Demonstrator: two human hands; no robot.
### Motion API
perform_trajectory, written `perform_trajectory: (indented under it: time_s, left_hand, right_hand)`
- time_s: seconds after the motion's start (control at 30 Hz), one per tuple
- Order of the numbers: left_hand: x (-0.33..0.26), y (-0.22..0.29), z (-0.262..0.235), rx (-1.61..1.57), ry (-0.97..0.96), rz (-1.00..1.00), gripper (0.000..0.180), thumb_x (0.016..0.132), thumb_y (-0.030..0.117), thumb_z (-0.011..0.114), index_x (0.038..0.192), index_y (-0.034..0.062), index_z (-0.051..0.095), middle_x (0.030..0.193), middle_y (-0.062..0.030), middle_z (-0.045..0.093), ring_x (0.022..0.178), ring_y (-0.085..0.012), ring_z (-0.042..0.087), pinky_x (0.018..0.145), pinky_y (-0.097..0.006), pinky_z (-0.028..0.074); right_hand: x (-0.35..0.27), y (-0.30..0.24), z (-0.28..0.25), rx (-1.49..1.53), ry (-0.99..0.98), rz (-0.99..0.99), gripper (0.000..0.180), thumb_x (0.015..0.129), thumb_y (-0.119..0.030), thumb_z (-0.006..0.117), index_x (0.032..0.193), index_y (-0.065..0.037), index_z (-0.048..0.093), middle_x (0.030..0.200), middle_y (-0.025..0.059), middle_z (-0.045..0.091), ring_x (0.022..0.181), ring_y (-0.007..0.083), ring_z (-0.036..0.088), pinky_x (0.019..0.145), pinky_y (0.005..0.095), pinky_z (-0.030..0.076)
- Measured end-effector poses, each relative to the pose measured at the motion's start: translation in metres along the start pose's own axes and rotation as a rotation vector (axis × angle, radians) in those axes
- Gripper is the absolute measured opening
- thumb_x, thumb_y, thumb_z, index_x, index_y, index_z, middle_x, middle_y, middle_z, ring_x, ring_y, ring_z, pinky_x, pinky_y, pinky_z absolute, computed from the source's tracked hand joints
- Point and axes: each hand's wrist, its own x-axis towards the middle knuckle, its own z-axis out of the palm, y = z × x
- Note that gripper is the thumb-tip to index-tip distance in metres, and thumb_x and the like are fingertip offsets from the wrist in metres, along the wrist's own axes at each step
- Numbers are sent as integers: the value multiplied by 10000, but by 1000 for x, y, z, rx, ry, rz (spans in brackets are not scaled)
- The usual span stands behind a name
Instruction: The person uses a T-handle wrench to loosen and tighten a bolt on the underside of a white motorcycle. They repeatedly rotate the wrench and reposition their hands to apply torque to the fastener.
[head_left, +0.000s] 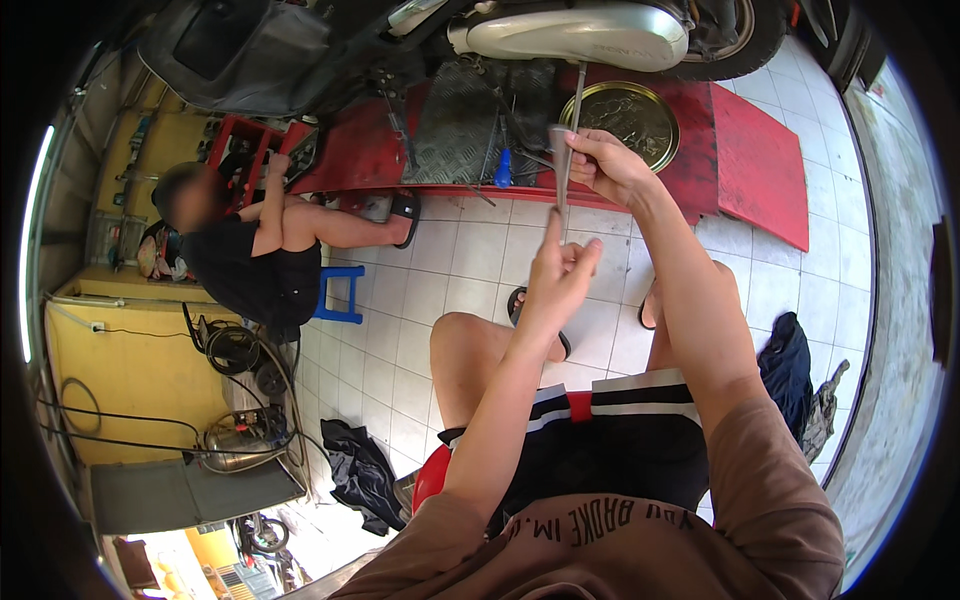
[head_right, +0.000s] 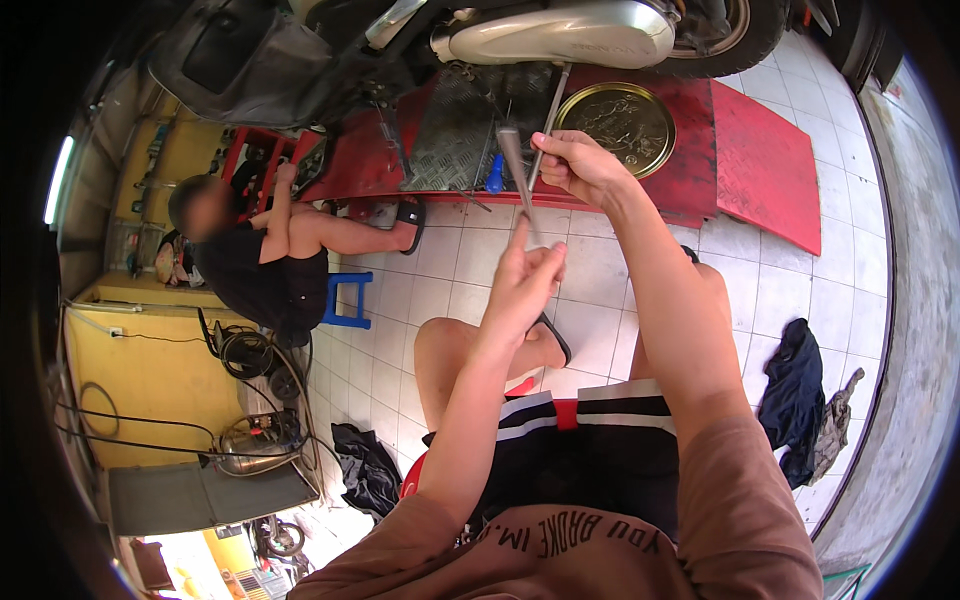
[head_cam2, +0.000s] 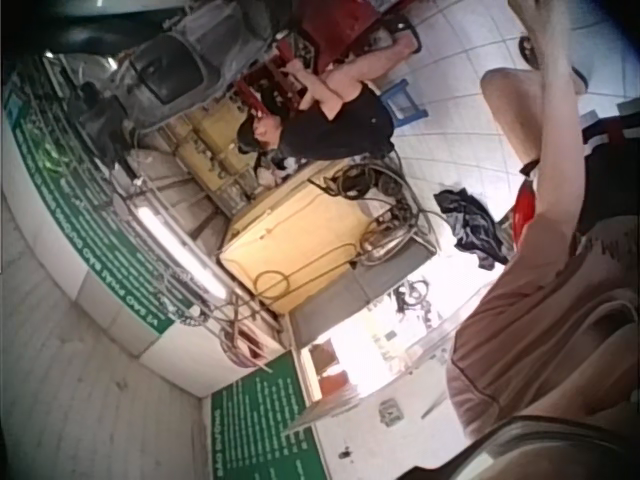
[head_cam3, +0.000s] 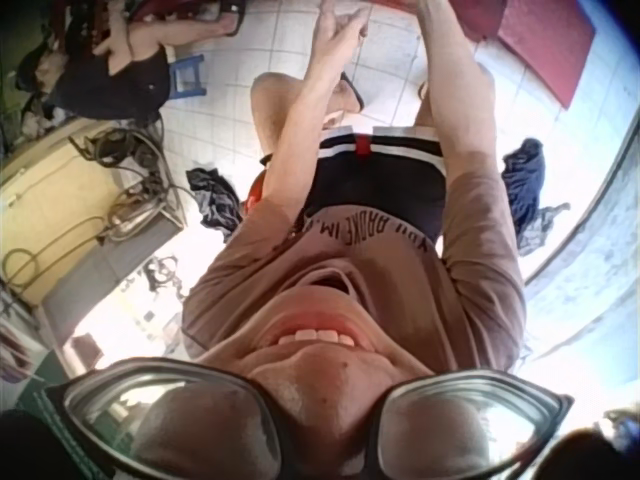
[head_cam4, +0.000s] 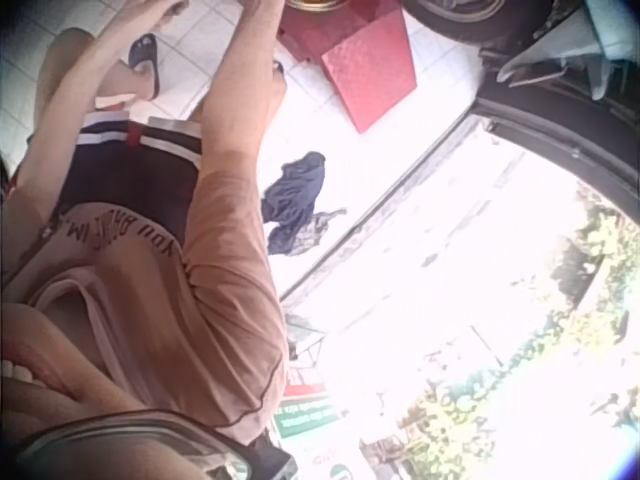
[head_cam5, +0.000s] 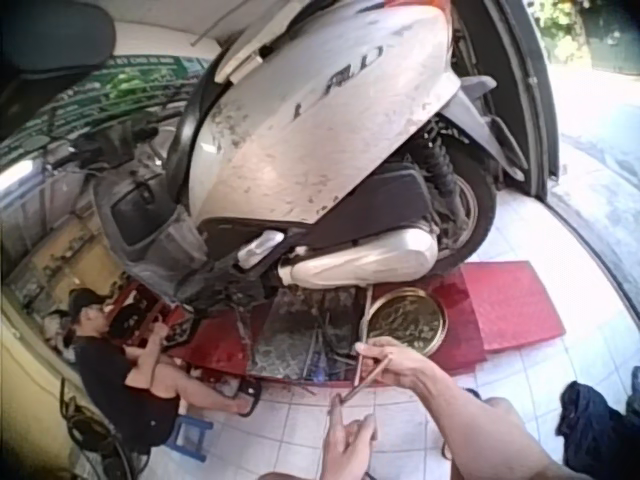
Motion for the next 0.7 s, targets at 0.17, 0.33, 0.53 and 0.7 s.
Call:
perform_trajectory:
  time_s: [0.17, 0.33, 0.53, 0.7]
  left_hand:
    - [-14, 20, 3, -152, -93, 283, 812, 968, 118, 553, 1571, 146, 10, 779, 8, 525, 576, -27, 394, 510, -173, 326]
    - [3, -20, 6, -74, 39, 76, 812, 972, 121, 555, 1570, 148, 6, 741, 20, 510, 566, -16, 386, 483, -166, 304]
    - [-7, 26, 17, -151, 32, 254, 822, 972, 119, 542, 1565, 136, -28, 729, 8, 522, 524, -20, 406, 448, -185, 307]
    - [1, 10, 15, -92, 155, -45, 762, 982, 159, 535, 1549, 32, 41, 707, 17, 535, 523, -37, 410, 455, -190, 307]
  right_hand:
    - [-2, 0, -1, -28, -23, -27, 206, 981, -225, 595, 1003, -23, 564, 653, -53, 423, 573, 55, 351, 527, 228, 309]
    - [1, 4, 6, -34, 41, 5, 185, 986, -205, 583, 927, -31, 564, 674, -21, 471, 590, 68, 361, 525, 220, 326]
    - [1, 2, -6, -18, -15, -8, 182, 1004, -183, 547, 967, -7, 571, 675, -19, 478, 587, 69, 363, 517, 218, 323]
    - [2, 4, 4, -113, 118, -15, 210, 993, -208, 570, 958, -1, 560, 651, -23, 460, 567, 72, 352, 514, 222, 312]
